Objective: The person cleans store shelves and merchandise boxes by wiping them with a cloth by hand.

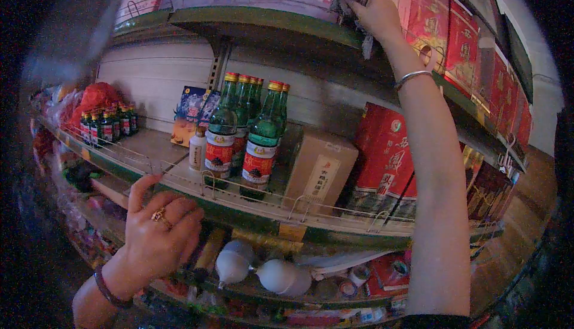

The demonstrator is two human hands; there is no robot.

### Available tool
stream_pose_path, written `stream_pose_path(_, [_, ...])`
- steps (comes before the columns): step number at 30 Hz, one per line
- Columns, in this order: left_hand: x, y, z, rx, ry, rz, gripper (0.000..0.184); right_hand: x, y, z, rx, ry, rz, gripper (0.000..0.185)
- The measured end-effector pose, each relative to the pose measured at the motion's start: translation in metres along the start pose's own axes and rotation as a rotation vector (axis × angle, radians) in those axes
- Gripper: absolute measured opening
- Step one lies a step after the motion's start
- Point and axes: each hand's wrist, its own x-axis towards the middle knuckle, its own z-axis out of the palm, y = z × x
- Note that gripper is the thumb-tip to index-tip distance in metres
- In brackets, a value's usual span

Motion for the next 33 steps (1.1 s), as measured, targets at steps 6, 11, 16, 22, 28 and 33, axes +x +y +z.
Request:
stream_pose_path(6, [-0.004, -0.002, 0.001, 0.005, 0.005, 0.002, 0.019, -0.005, 0.008, 0.002, 0.114, 0.000, -0.164, 0.042])
stream_pose_path(11, [-0.004, -0.002, 0.007, -0.004, 0.008, 0.007, 0.018, 0.001, -0.002, -0.008, 0.060, -0.123, -0.034, 0.039])
stream_pose_path(16, [-0.004, 0.000, 0.006, 0.017, 0.016, 0.011, 0.018, 0.002, 0.005, 0.001, 0.121, -0.084, -0.077, 0.036])
stream_pose_path(22, [-0.005, 0.002, 0.008, 0.024, 0.003, 0.022, 0.018, 0.003, 0.003, -0.002, 0.010, -0.109, -0.036, 0.040])
stream_pose_path(28, [-0.003, 0.005, 0.002, 0.005, 0.007, 0.010, 0.020, 0.014, 0.008, 0.005, 0.070, 0.131, 0.266, 0.040])
stream_pose_path(33, [-0.001, 0.005, -0.002, -0.008, 0.011, 0.002, 0.021, 0.012, 0.044, -0.015, 0.501, 0.415, 0.198, 0.042])
